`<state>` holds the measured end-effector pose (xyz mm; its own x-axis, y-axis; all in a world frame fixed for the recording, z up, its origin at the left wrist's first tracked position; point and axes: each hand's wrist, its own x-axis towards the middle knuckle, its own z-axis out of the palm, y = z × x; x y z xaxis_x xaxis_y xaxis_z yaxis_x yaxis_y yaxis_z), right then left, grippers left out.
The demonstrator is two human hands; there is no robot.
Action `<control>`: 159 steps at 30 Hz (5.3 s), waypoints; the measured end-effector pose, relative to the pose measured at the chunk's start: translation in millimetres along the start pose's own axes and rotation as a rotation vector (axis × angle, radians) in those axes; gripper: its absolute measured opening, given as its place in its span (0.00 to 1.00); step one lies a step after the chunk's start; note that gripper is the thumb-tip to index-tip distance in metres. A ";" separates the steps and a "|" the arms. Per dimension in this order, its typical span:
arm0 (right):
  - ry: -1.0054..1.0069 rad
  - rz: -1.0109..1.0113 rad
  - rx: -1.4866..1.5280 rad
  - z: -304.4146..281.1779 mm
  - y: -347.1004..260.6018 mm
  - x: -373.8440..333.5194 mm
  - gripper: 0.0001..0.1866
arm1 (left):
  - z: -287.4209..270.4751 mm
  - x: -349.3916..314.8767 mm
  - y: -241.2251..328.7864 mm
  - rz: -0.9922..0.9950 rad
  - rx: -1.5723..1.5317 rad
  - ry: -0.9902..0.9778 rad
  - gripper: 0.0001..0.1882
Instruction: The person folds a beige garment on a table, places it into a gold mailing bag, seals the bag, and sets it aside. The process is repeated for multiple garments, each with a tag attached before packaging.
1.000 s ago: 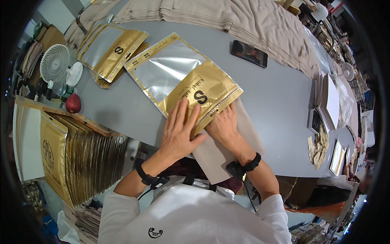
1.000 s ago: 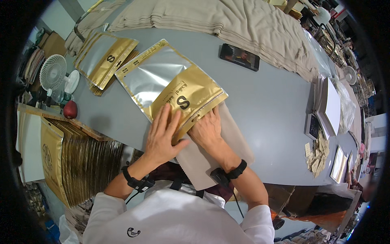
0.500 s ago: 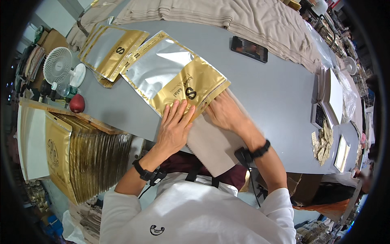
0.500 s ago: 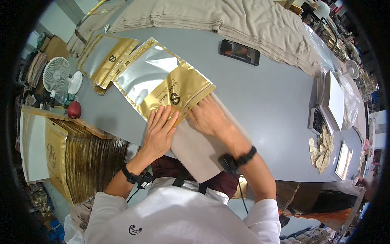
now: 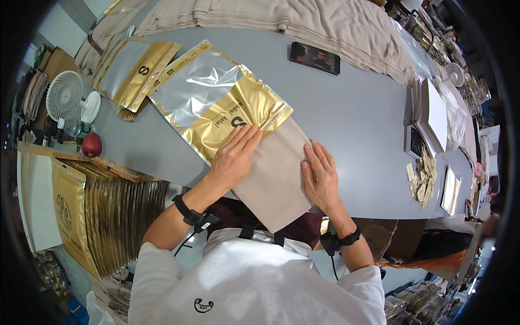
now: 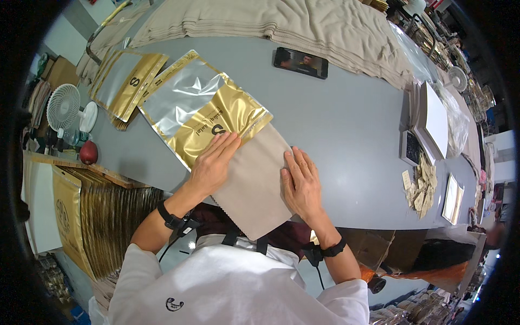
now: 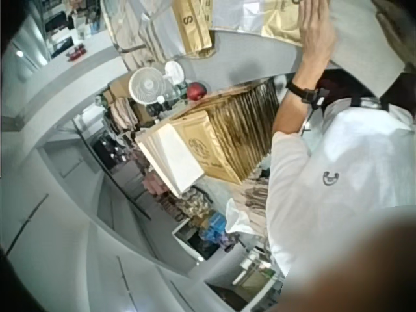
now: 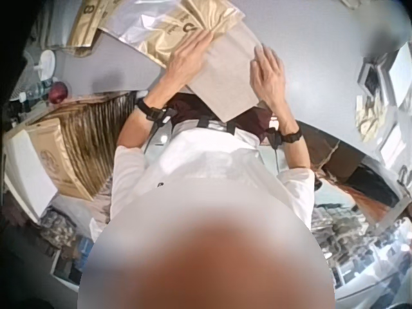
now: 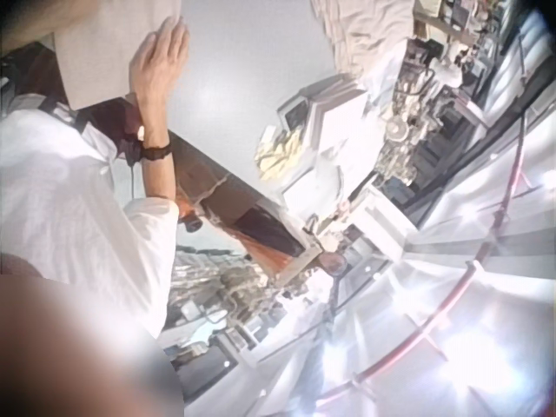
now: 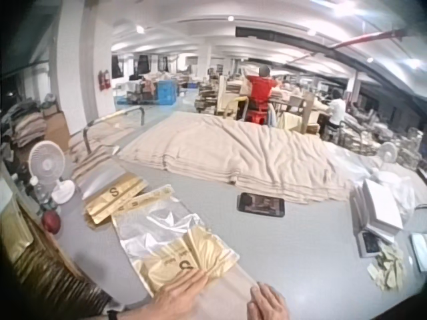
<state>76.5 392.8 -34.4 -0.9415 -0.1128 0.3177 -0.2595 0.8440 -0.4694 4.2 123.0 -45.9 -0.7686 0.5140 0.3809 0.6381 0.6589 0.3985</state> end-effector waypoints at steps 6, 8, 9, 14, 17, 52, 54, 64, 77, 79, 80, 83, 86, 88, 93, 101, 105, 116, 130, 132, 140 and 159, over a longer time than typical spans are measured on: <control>-0.063 0.018 0.058 -13.6 -7.1 -18.0 0.23 | -18.6 -5.0 4.4 0.131 -0.072 -0.077 0.27; -0.085 0.022 0.028 -14.8 -9.3 -23.5 0.24 | -25.6 2.5 15.3 0.032 -0.139 -0.085 0.31; -0.079 0.016 0.010 -13.0 -10.8 -25.6 0.24 | -25.2 8.3 21.5 -0.005 -0.179 -0.055 0.33; -0.032 -0.021 -0.018 -7.7 -9.6 -26.2 0.25 | -6.4 37.9 21.1 0.016 -0.050 -0.168 0.34; -0.025 -0.176 -0.013 -22.6 -11.9 -33.7 0.27 | -1.8 37.8 9.3 0.079 0.005 -0.219 0.33; -0.111 -0.452 -0.017 -25.0 -65.6 14.5 0.37 | -24.4 -1.8 -5.1 -0.392 -0.456 -0.022 0.18; -0.109 -0.442 -0.019 -23.6 -66.9 19.7 0.36 | -21.4 2.0 -11.9 -0.324 -0.356 0.005 0.18; -0.067 -0.365 0.014 28.7 -62.8 69.4 0.35 | 5.7 -10.7 12.0 -0.078 0.012 0.134 0.14; -0.079 -0.375 -0.010 36.7 -50.2 67.0 0.27 | 0.5 -41.3 40.8 -0.309 0.021 0.028 0.11; -0.117 -0.348 -0.001 33.4 -50.5 64.4 0.28 | -2.5 -48.6 36.2 -0.274 -0.045 0.028 0.09; -0.104 -0.348 0.010 31.5 -50.6 63.1 0.28 | -4.7 -51.9 33.6 -0.249 -0.075 0.023 0.08; -0.117 -0.285 0.062 25.2 -54.0 59.7 0.31 | -14.4 -59.7 30.4 -0.120 -0.207 0.387 0.05; -0.011 -0.215 0.248 18.2 -64.5 60.8 0.29 | -24.1 -57.4 34.7 -0.173 -0.298 0.529 0.09; 0.130 -0.166 0.429 14.8 -77.8 62.2 0.27 | -30.0 -51.8 44.0 -0.189 -0.373 0.586 0.13; 0.359 0.106 0.714 3.3 -95.5 52.6 0.10 | -42.7 -20.1 56.6 -0.097 -0.381 0.569 0.24; 0.289 0.132 0.544 7.7 -48.5 25.3 0.04 | -76.4 20.9 -1.1 -0.590 -1.005 0.534 0.30; 0.252 -0.284 0.429 -25.9 -31.1 19.7 0.17 | -99.9 22.2 -19.8 -0.613 -1.549 0.524 0.49; 0.046 -0.597 0.079 -30.3 -13.7 5.9 0.21 | -56.9 21.7 -135.1 -1.089 -1.051 0.621 0.21; 0.024 -0.465 0.144 -65.0 11.0 -2.8 0.20 | -128.9 10.0 -222.5 -0.678 0.207 0.900 0.24; 0.027 -0.451 0.146 -67.3 8.8 3.1 0.20 | -100.5 2.4 -164.3 -0.371 0.069 0.857 0.26; -0.067 -0.549 -0.045 -95.9 18.1 -6.9 0.20 | -52.1 -5.1 -98.4 -0.231 0.222 -0.140 0.32; -0.040 0.131 0.171 -63.4 41.0 69.4 0.16 | -11.9 54.9 15.2 -0.431 -0.065 -0.117 0.24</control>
<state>14.1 452.9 20.6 -0.9765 -0.0317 0.2132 -0.1638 0.7523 -0.6382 -27.7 154.8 -9.1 -0.9625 0.2610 0.0736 0.2572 0.7925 0.5530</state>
